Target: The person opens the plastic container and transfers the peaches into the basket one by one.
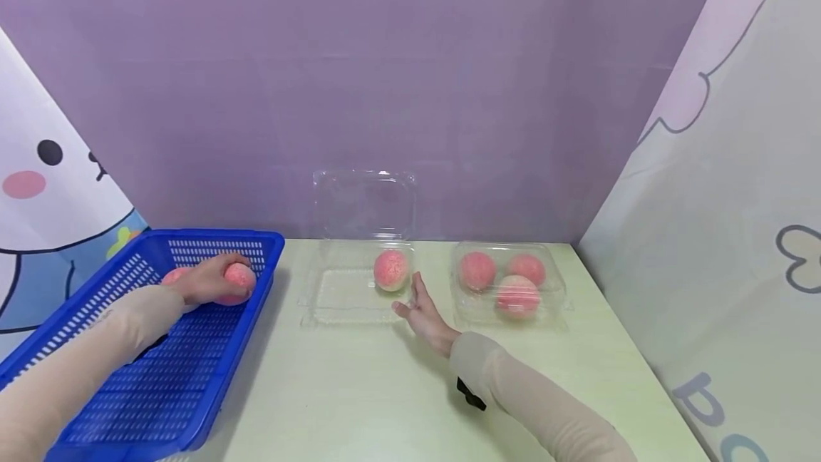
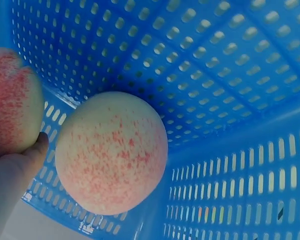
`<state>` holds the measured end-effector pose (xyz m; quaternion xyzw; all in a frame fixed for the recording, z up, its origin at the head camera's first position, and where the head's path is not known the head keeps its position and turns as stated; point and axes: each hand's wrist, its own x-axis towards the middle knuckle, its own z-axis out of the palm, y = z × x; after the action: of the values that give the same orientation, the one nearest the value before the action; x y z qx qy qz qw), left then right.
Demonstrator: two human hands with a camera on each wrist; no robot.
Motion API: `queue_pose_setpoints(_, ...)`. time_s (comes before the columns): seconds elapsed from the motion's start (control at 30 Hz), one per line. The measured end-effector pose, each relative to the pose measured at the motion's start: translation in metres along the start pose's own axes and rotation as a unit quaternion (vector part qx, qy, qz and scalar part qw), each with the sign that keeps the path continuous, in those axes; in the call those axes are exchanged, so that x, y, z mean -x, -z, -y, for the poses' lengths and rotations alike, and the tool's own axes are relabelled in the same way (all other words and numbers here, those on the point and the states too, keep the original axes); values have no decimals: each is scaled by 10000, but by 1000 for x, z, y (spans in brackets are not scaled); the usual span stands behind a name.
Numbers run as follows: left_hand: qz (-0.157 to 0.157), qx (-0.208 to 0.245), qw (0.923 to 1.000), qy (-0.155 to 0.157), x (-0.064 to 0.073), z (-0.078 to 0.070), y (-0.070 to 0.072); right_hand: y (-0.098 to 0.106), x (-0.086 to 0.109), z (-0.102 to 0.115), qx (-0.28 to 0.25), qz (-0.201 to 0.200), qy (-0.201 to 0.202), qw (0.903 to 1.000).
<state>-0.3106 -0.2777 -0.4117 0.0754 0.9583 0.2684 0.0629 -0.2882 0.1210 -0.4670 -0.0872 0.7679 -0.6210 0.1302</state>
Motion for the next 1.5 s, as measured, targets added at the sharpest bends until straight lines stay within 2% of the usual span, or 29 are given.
queue_pose_setpoints(0.17, -22, -228, 9997, -28, -3, 1, 0, -1, -1, 0, 1, 18, 65, 10000)
queue_pose_setpoints(0.73, 219, -174, 9994, 179, -1, 4, -2, -3, 3, 3, -150, 90, 64, 9998)
queue_pose_setpoints(0.9, 321, 18, 9994, 123, 0, 7, 0, -2, 3, 4, -151, 83, 50, 9998)
queue_pose_setpoints(1.07, 495, 206, 9981, 298, 1, 14, 3, -2, 4, 6, -100, 71, 34, 9999)
queue_pose_setpoints(1.23, 590, 328, 9972, 335, 2, 18, 3, -2, 5, 6, -83, 28, 35, 10000)
queue_pose_setpoints(1.5, 669, 288, 9969, 301, 1, 18, 5, -2, 4, 6, -41, 34, -10, 10000)
